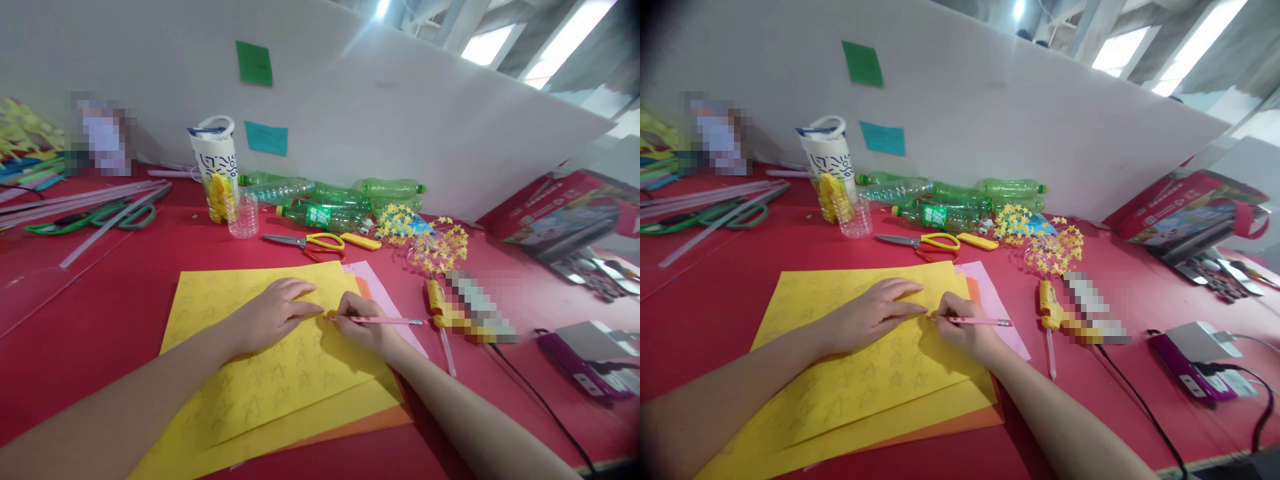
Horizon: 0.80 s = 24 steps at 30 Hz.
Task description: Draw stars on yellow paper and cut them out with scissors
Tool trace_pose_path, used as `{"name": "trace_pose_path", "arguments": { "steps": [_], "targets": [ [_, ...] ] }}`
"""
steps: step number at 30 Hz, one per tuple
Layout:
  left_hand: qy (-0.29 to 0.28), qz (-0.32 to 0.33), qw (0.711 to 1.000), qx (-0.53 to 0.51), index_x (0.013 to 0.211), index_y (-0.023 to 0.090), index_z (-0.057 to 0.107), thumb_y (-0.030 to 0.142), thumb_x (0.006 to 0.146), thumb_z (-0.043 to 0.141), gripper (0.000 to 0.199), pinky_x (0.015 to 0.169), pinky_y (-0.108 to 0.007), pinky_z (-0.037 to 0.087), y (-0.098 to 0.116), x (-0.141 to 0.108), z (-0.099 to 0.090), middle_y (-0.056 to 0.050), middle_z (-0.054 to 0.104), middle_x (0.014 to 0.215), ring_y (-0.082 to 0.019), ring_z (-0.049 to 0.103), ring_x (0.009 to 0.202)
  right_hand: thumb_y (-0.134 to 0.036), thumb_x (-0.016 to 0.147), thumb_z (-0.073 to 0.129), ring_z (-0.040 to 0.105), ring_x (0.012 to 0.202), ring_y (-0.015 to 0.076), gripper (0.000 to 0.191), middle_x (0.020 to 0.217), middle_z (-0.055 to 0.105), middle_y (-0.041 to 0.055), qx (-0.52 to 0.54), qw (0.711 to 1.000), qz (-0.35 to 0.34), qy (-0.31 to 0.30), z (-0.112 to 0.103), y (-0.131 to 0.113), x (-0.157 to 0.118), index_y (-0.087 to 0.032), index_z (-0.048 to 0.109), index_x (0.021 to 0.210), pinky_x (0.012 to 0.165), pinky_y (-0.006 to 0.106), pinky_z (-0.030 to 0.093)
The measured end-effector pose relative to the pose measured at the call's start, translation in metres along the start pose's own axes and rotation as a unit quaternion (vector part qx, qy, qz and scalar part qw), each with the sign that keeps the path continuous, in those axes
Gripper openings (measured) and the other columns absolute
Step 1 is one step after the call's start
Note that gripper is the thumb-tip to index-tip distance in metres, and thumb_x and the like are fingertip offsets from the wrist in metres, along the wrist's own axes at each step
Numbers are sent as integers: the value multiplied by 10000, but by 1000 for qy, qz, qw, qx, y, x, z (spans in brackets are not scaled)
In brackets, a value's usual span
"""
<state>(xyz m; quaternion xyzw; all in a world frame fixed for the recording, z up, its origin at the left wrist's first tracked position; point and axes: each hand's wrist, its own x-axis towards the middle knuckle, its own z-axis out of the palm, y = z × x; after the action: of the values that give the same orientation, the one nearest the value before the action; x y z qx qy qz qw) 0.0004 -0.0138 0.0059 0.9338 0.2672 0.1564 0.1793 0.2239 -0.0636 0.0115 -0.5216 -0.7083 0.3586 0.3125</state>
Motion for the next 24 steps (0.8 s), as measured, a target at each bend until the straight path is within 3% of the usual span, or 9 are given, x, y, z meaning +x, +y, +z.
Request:
{"name": "trace_pose_path", "arguments": {
  "steps": [24],
  "targets": [
    [-4, 1, 1000, 18, 1195, 372, 559, 244, 932, 379, 344, 1007, -427, 310, 0, -1, 0, -20, 436, 1352, -227, 379, 1219, -140, 685, 475, 330, 477, 94, 139, 511, 378, -60, -20, 997, 35, 62, -4, -3, 0, -202, 395, 590, 433, 206, 230]
  ]
}}
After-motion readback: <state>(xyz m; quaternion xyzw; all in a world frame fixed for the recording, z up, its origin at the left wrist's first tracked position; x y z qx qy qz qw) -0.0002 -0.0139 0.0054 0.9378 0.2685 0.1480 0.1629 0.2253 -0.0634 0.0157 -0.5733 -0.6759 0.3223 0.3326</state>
